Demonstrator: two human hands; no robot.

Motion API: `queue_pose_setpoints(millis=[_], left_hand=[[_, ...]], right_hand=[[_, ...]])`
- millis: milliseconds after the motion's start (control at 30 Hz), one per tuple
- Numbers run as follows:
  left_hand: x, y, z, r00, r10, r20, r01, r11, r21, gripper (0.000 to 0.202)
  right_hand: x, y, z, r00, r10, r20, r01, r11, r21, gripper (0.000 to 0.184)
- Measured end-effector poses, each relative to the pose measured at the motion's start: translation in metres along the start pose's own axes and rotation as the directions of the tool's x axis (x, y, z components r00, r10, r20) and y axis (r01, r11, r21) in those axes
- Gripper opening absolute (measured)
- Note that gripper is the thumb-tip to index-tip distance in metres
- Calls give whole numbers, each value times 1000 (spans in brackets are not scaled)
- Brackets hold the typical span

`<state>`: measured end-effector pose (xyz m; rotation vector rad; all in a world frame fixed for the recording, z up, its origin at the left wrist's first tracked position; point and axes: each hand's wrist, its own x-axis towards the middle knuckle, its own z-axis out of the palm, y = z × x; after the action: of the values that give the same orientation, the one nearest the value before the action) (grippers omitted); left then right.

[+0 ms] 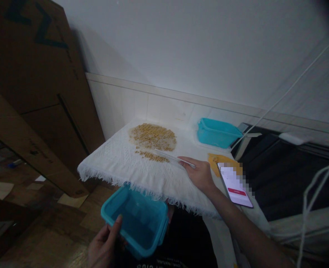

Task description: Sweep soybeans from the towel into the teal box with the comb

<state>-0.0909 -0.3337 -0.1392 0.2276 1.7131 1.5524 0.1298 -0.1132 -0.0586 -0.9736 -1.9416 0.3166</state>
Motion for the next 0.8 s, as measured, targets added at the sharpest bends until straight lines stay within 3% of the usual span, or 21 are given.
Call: queue_pose_setpoints(millis=[300, 500, 800], left_hand=[[1, -9, 4, 997, -68, -45, 65, 995, -69, 55], [-1, -8, 1, 1000, -10, -19, 11, 1000, 25, 55], [-2, -7, 4, 999, -46, -13, 46, 999, -21, 56]], right_hand=[[-29, 1, -16, 999, 16, -29, -21, 988, -155, 21], [-37, -6, -34, 994, 74, -81, -93, 957, -274, 19], [-41, -7, -38, 997, 65, -39, -73, 960, -271, 20]])
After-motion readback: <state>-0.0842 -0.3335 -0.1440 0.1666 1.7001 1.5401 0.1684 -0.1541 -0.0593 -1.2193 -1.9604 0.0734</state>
